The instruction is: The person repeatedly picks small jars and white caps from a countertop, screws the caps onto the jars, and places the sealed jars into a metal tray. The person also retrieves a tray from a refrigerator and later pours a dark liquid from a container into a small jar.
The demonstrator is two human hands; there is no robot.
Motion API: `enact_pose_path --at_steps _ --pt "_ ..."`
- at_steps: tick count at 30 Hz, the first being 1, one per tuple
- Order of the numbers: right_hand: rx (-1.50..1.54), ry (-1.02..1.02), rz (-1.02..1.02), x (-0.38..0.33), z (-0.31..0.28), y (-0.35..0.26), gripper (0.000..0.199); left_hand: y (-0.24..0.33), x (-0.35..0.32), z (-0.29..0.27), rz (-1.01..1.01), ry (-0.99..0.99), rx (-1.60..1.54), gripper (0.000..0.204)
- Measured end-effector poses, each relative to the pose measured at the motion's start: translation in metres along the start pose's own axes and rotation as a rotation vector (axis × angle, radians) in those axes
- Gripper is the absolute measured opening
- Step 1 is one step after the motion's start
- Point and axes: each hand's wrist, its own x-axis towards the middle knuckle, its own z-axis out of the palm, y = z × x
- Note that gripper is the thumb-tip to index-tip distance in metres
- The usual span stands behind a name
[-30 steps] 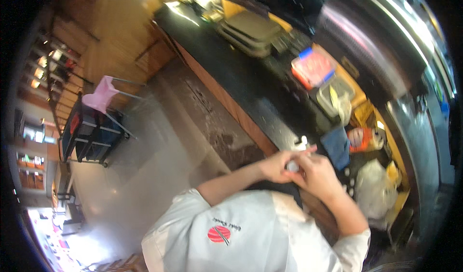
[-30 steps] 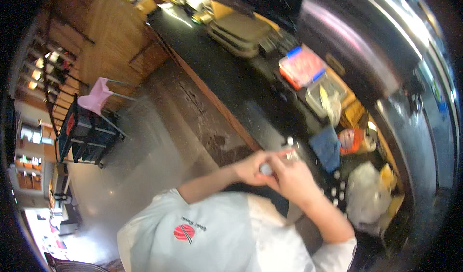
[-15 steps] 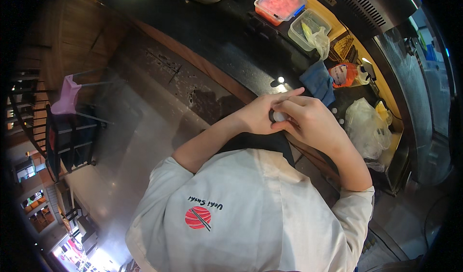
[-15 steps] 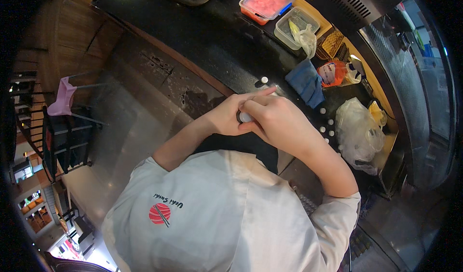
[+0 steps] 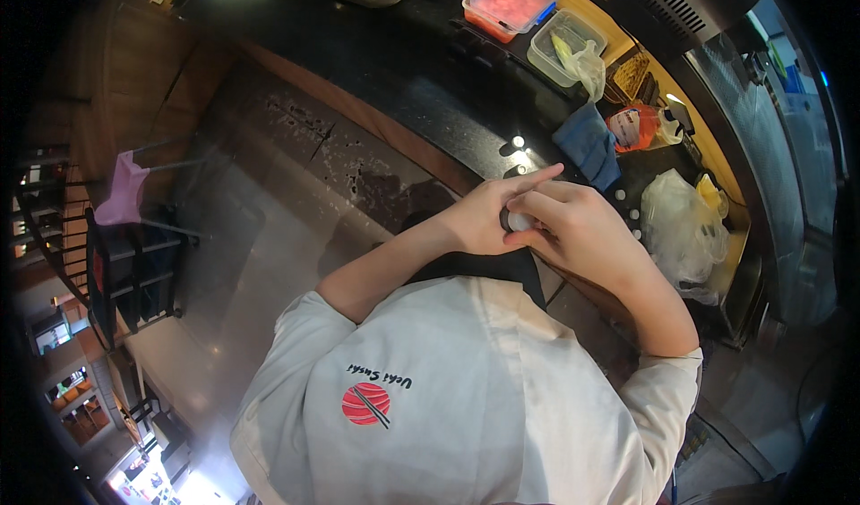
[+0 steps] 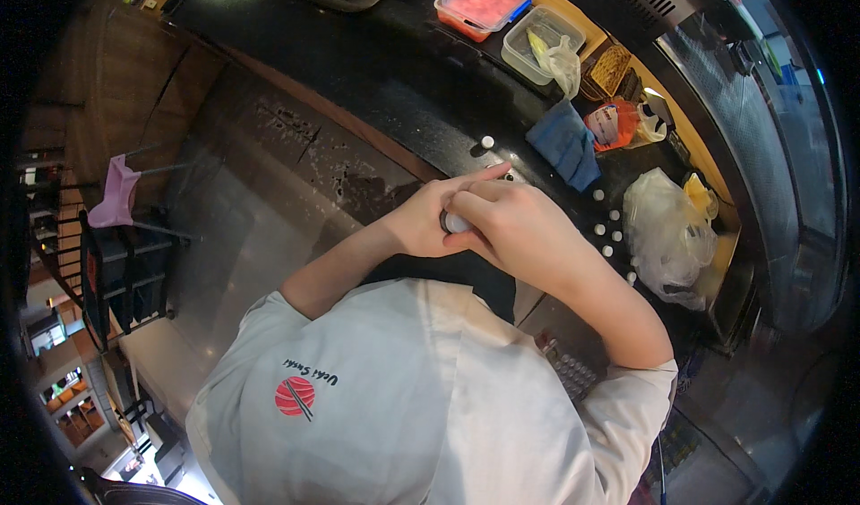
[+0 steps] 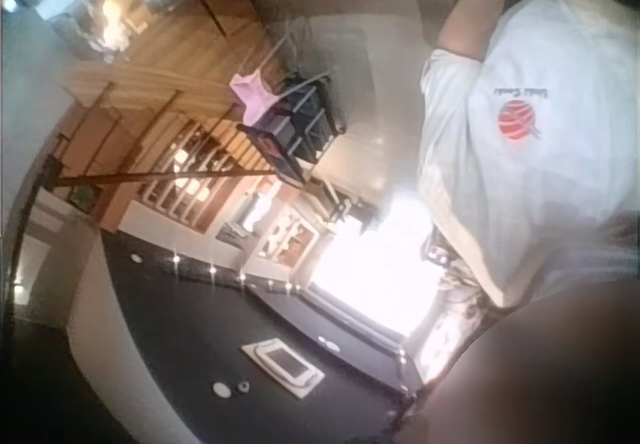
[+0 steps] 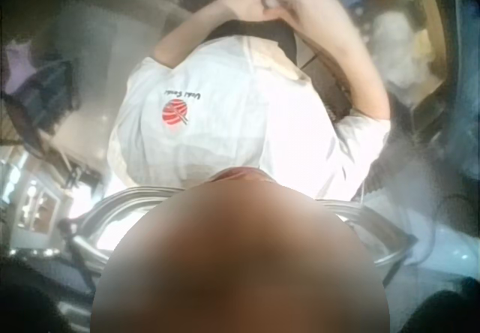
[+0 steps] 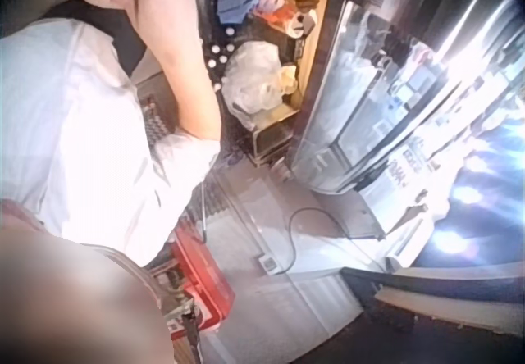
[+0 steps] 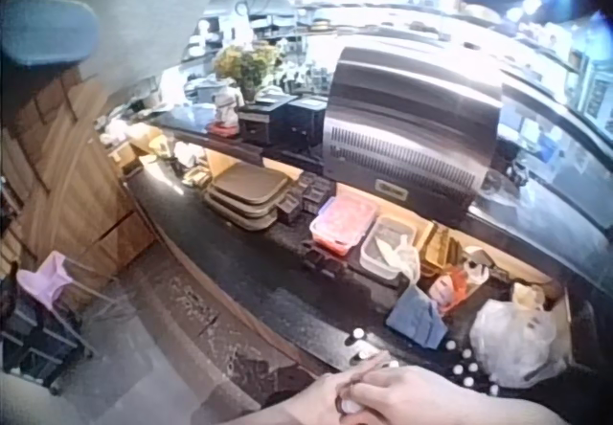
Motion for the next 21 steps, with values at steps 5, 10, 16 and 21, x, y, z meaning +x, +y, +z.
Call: enact_pose_path --at_steps 5,10,16,21 --pt "-0.027 -0.022 -0.068 0.002 -0.014 -0.007 0.027 0.009 0.007 0.002 0.116 -0.027 -0.001 0.075" --pt "-0.045 -0.118 -0.053 0.002 -0.020 -0.010 0.027 0.014 0.002 -0.008 -0.151 -0.253 -0.148 0.035" --pt "-0.010 -0.141 -0.195 0.008 -0.025 -0.010 0.030 0.019 0.001 -0.013 -0.147 -0.320 -0.227 0.028" --pt "0.045 -0.042 0.051 0.015 -0.027 -0.018 0.032 0.002 0.006 -0.004 0.117 0.065 0.029 0.064"
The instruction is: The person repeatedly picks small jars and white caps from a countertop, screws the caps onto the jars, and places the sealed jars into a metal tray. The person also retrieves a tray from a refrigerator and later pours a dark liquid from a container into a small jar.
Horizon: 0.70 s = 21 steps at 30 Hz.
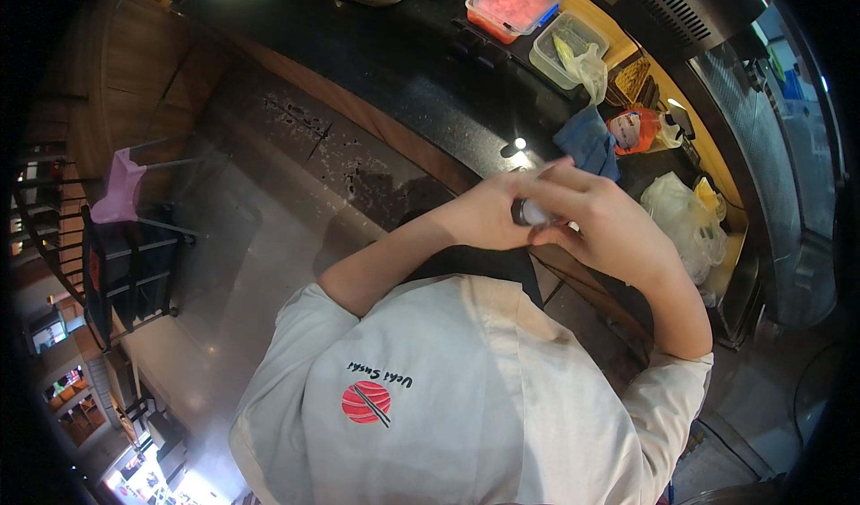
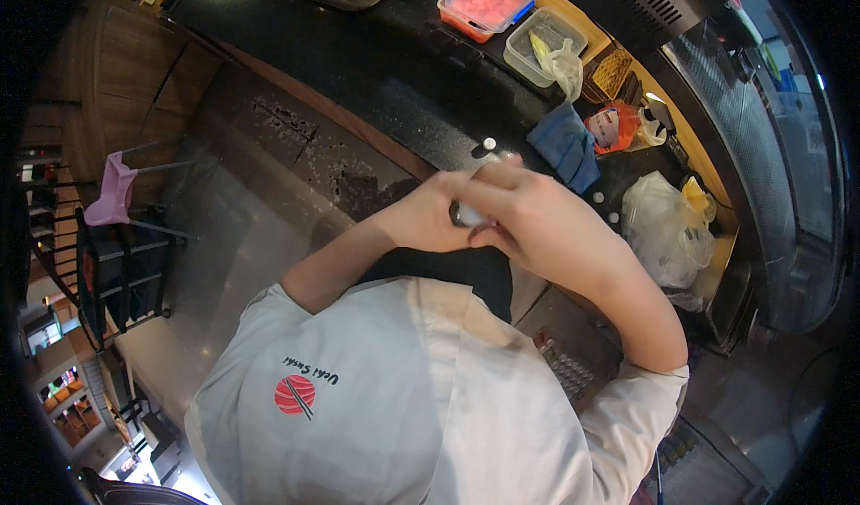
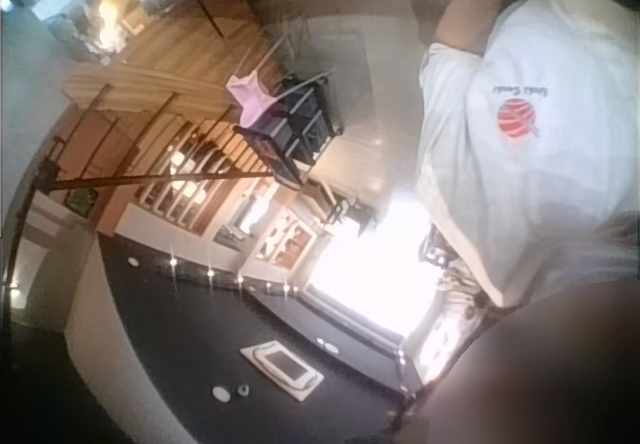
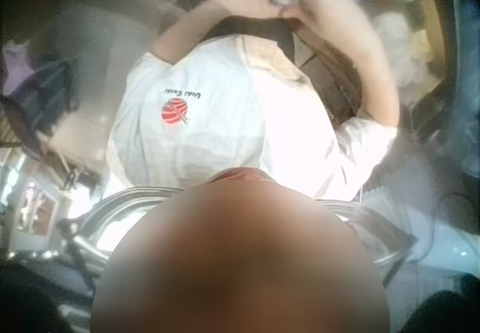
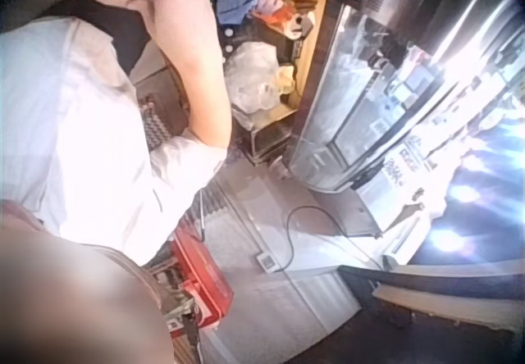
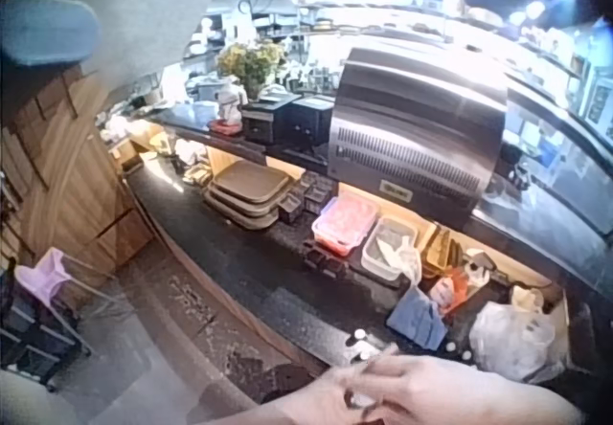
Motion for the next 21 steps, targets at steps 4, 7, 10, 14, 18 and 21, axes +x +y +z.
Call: enact_pose_path --at_steps 4,7,10,14,18,21 --pt "-0.068 0.033 0.143 0.005 0.003 0.005 0.036 0.009 0.006 -0.003 -0.195 0.147 0.061 0.094" --pt "-0.117 0.020 0.087 0.004 0.005 0.010 0.033 0.019 0.006 -0.004 -0.252 0.138 0.083 0.093" --pt "-0.125 0.034 0.002 0.004 0.004 0.008 0.029 0.016 0.006 -0.003 -0.141 0.142 0.115 0.093" --pt "-0.066 0.014 -0.136 0.007 -0.001 0.010 0.029 0.014 0.005 -0.005 -0.156 0.048 -0.061 0.091" --pt "0.010 0.014 -0.211 0.009 -0.003 0.019 0.031 0.009 0.005 -0.006 -0.106 0.011 -0.099 0.089" --pt "-0.012 0.004 -0.210 0.010 -0.003 0.020 0.032 0.009 0.006 -0.009 -0.111 0.001 -0.109 0.090"
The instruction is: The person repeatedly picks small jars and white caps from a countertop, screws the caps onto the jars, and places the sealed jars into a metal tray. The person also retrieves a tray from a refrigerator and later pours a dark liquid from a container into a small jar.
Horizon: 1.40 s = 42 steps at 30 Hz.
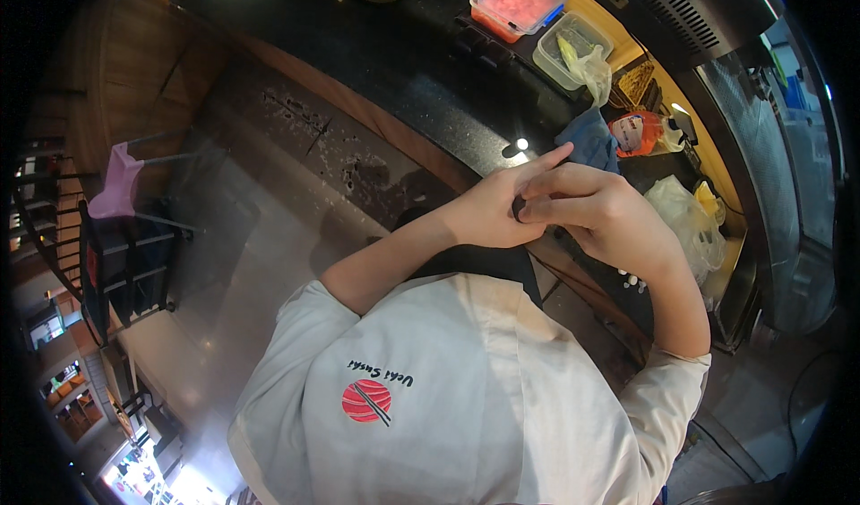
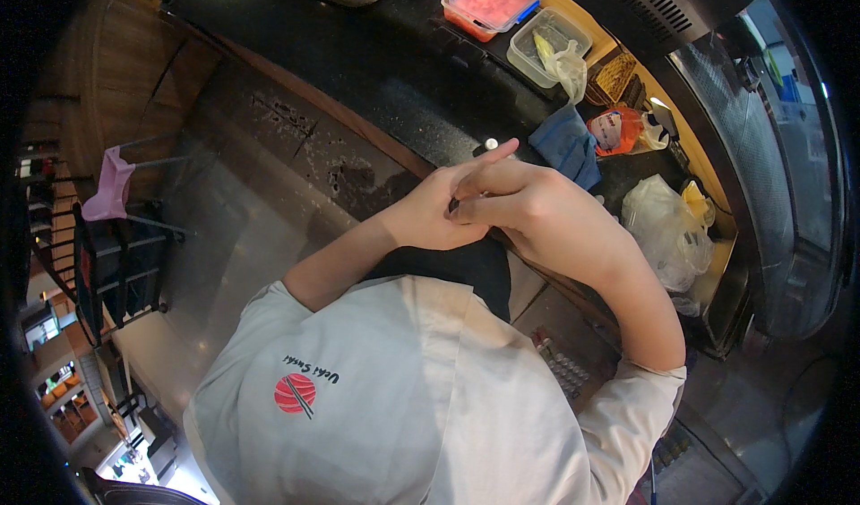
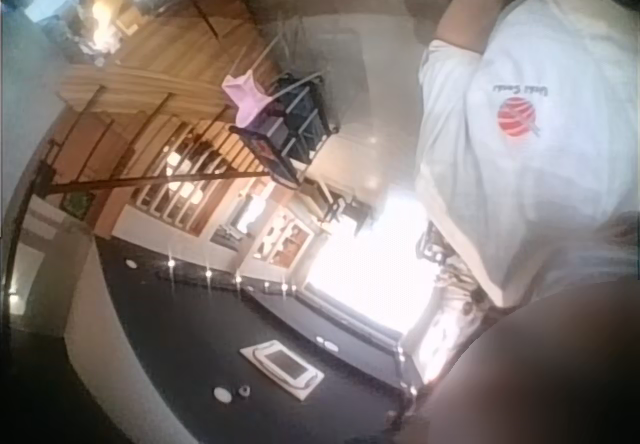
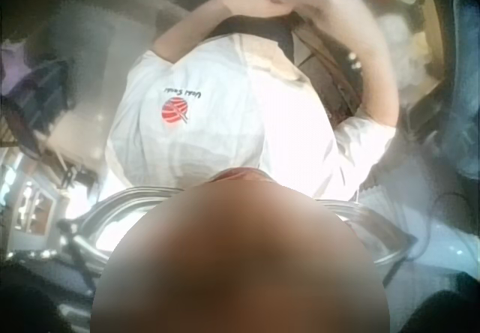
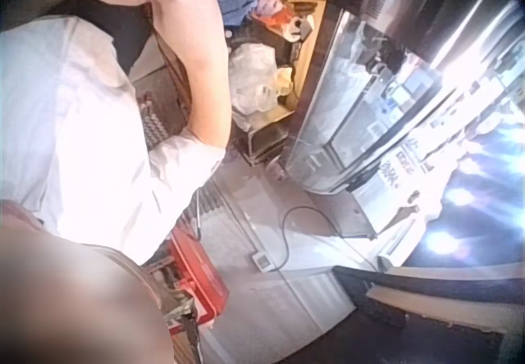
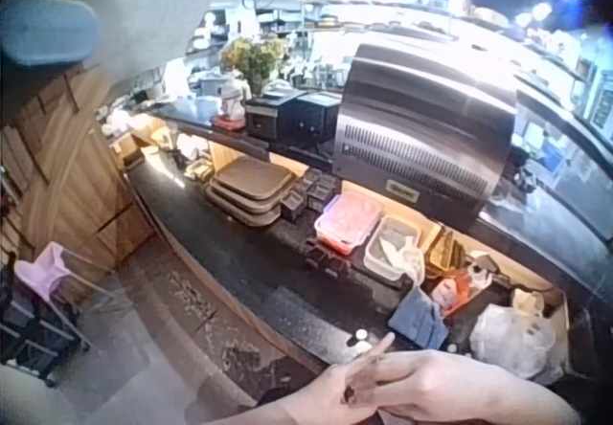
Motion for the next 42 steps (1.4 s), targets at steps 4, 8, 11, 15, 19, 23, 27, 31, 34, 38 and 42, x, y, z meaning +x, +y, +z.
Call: enact_pose_path --at_steps 4,8,11,15,19,23,27,31,34,38,42 --pt "-0.089 -0.045 -0.001 0.002 -0.001 -0.002 0.033 -0.001 0.001 -0.001 -0.067 -0.009 0.013 0.090" --pt "-0.084 -0.031 0.019 0.003 0.002 0.002 0.033 -0.004 0.003 -0.001 -0.028 -0.004 0.017 0.090" --pt "-0.008 0.009 0.026 0.001 0.004 0.008 0.034 -0.004 0.003 0.000 -0.036 -0.012 -0.013 0.091" --pt "-0.147 -0.008 0.017 -0.001 0.006 0.004 0.032 -0.001 0.005 -0.004 -0.115 -0.048 0.030 0.091" --pt "-0.251 -0.032 0.012 0.000 0.006 -0.004 0.027 -0.006 0.006 -0.001 -0.096 -0.014 0.100 0.092" --pt "-0.332 -0.032 0.027 -0.001 0.012 -0.006 0.024 -0.022 0.005 0.006 -0.091 -0.007 0.172 0.095" --pt "-0.330 -0.067 0.115 -0.004 0.014 0.000 0.021 -0.016 0.006 0.003 0.044 0.028 0.120 0.097" --pt "-0.323 -0.154 0.257 -0.005 0.014 -0.005 0.025 -0.022 0.005 0.006 0.058 -0.025 0.009 0.095" --pt "-0.232 -0.105 0.141 -0.007 0.014 -0.005 0.029 -0.023 0.009 0.005 0.025 -0.165 -0.018 0.094" --pt "-0.167 -0.053 0.055 -0.014 0.025 0.008 0.029 -0.021 0.001 -0.006 -0.114 -0.336 -0.096 0.084" --pt "-0.304 0.082 0.201 -0.020 0.050 0.022 0.027 -0.034 0.005 0.007 0.025 -0.115 -0.003 0.077"
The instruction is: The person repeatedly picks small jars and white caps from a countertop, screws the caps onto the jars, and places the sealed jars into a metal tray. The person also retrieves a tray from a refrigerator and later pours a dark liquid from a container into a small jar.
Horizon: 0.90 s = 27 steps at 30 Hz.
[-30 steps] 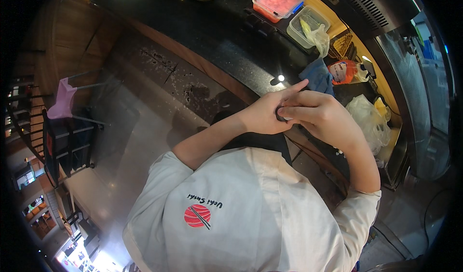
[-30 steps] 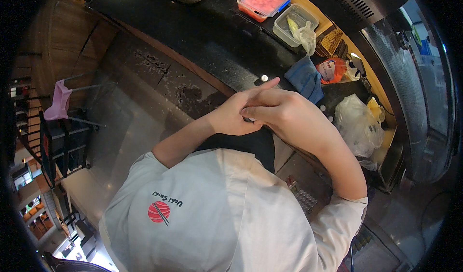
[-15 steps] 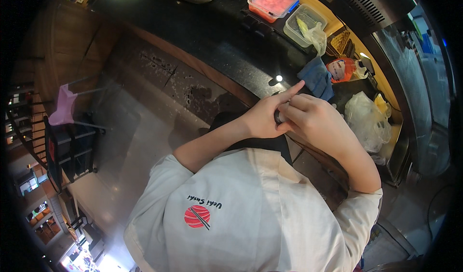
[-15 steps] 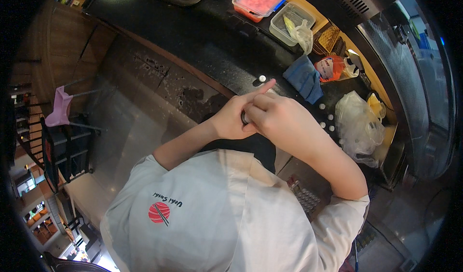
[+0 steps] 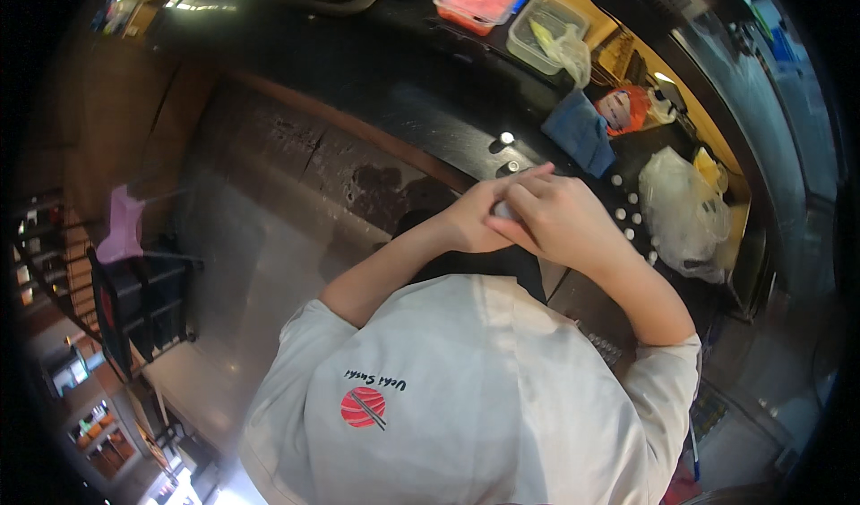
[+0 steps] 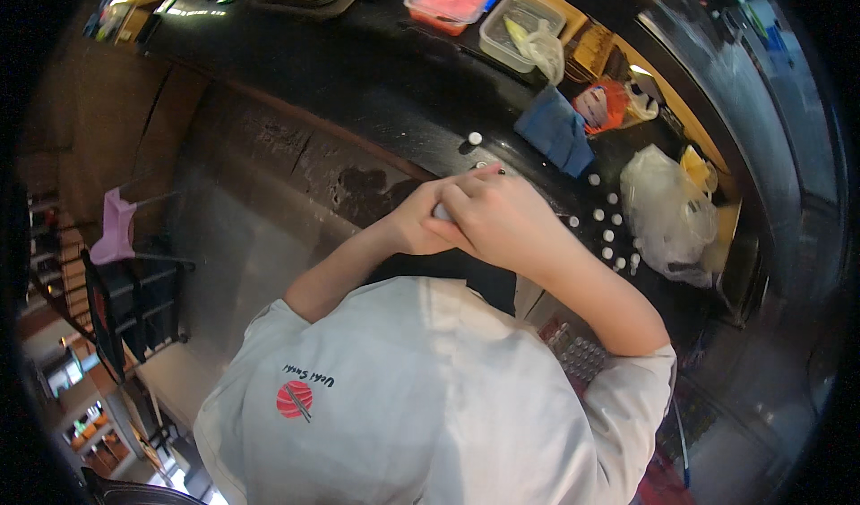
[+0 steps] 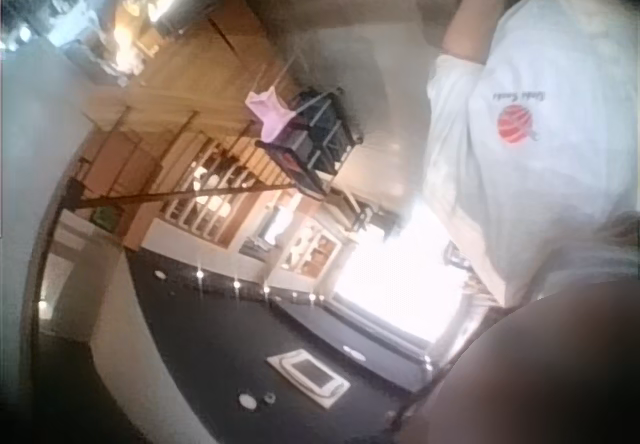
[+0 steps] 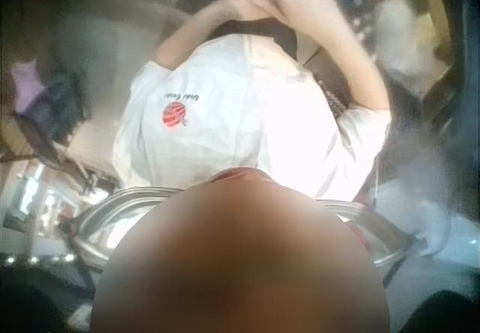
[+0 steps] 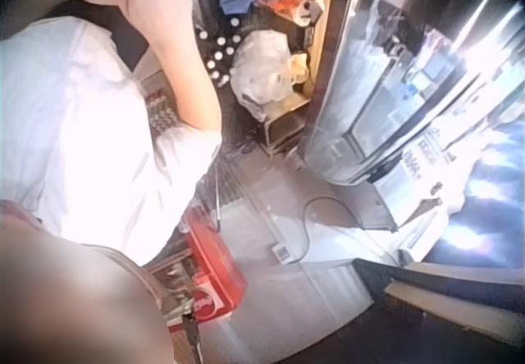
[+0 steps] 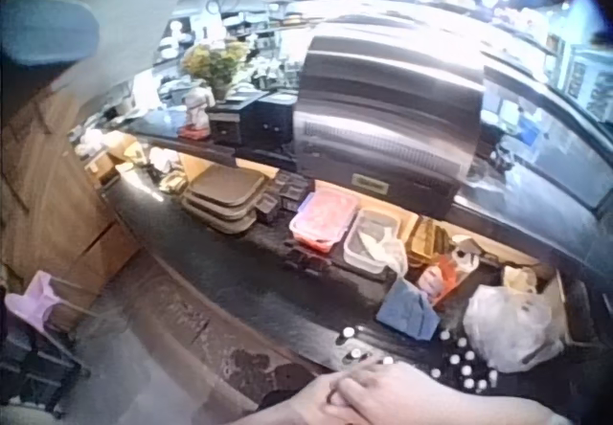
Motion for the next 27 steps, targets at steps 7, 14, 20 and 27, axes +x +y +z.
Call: enact_pose_path --at_steps 7,14,20,27 --pt "0.218 0.000 -0.061 -0.017 0.021 0.008 0.022 -0.031 -0.012 -0.029 -0.140 -0.392 0.097 0.039" --pt "0.305 0.175 0.167 -0.046 0.085 0.018 0.023 -0.033 -0.005 0.005 -0.291 -0.011 0.146 0.076" --pt "0.345 0.483 0.760 -0.056 0.127 0.025 0.038 -0.057 0.016 0.042 -0.425 0.353 0.647 0.089" --pt "0.436 0.424 0.394 -0.129 0.094 0.038 0.024 -0.068 0.045 0.057 -0.392 -0.365 0.376 0.079"
